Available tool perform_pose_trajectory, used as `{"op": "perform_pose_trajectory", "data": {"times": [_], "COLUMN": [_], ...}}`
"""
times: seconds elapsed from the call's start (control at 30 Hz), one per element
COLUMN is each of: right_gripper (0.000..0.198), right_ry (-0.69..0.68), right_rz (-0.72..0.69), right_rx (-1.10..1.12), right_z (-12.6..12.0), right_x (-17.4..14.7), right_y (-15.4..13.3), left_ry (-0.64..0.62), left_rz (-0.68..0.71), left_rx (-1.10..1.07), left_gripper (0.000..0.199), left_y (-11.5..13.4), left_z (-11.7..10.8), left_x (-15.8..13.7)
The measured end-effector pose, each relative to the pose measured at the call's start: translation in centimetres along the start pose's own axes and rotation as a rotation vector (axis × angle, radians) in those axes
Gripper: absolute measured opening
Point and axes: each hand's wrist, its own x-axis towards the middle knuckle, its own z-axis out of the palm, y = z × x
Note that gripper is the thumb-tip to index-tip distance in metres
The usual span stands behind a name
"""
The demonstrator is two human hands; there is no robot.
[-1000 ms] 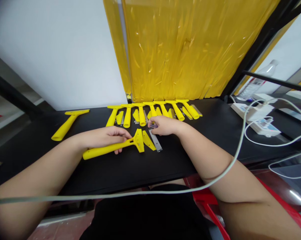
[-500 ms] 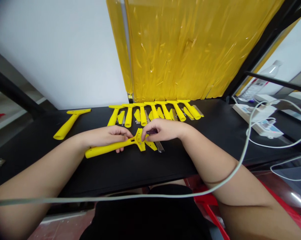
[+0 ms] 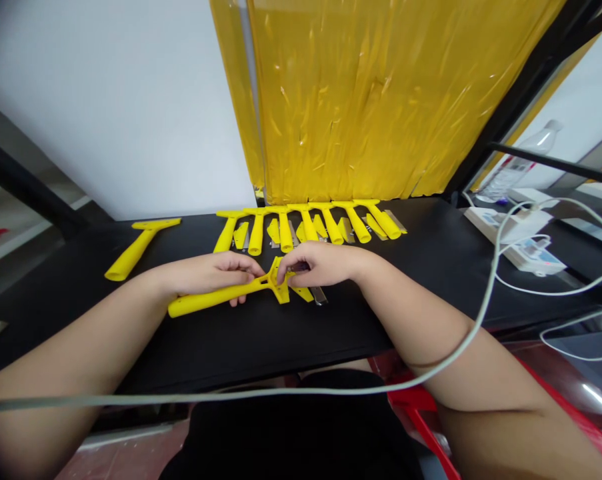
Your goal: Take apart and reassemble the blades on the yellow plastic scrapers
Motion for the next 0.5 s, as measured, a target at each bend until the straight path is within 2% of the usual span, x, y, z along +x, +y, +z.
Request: {"op": "perform_pose_trajectory", "data": {"times": [0.1, 0.2, 0.27, 0.33, 0.43, 0.5], "right_gripper": [0.015, 0.025, 0.034, 0.039, 0.039, 0.037], "right_ry": [0.227, 0.437, 0.468, 0.438, 0.367, 0.382], "right_rz": [0.045, 0.127, 0.195, 0.259, 0.262, 0.218], "right_rx": [0.114, 0.354, 0.529, 0.663, 0.794, 0.854], "right_z": [-0.1, 0.1, 0.3, 0.4, -0.1, -1.0], "right_x": [0.1, 0.6, 0.9, 1.2, 0.9, 0.2], "right_y": [0.4, 0.7, 0.7, 0.4, -0.1, -0.3], "left_ry": [0.063, 0.206, 0.309, 0.386, 0.402, 0.381], "left_rz": [0.043, 0.122, 0.149, 0.153, 0.173, 0.225], "left_rx": [-0.109, -0.273, -0.375, -0.460, -0.568, -0.577], "left_gripper": [0.037, 0.037, 0.034, 0.032, 0.032, 0.034], "left_y": [0.5, 1.1, 1.3, 1.4, 1.1, 0.9], "left_z": [-0.1, 0.1, 0.4, 0.8, 1.3, 1.7], "left_x": [-0.4, -0.2, 0.2, 0.7, 1.2, 1.4]}}
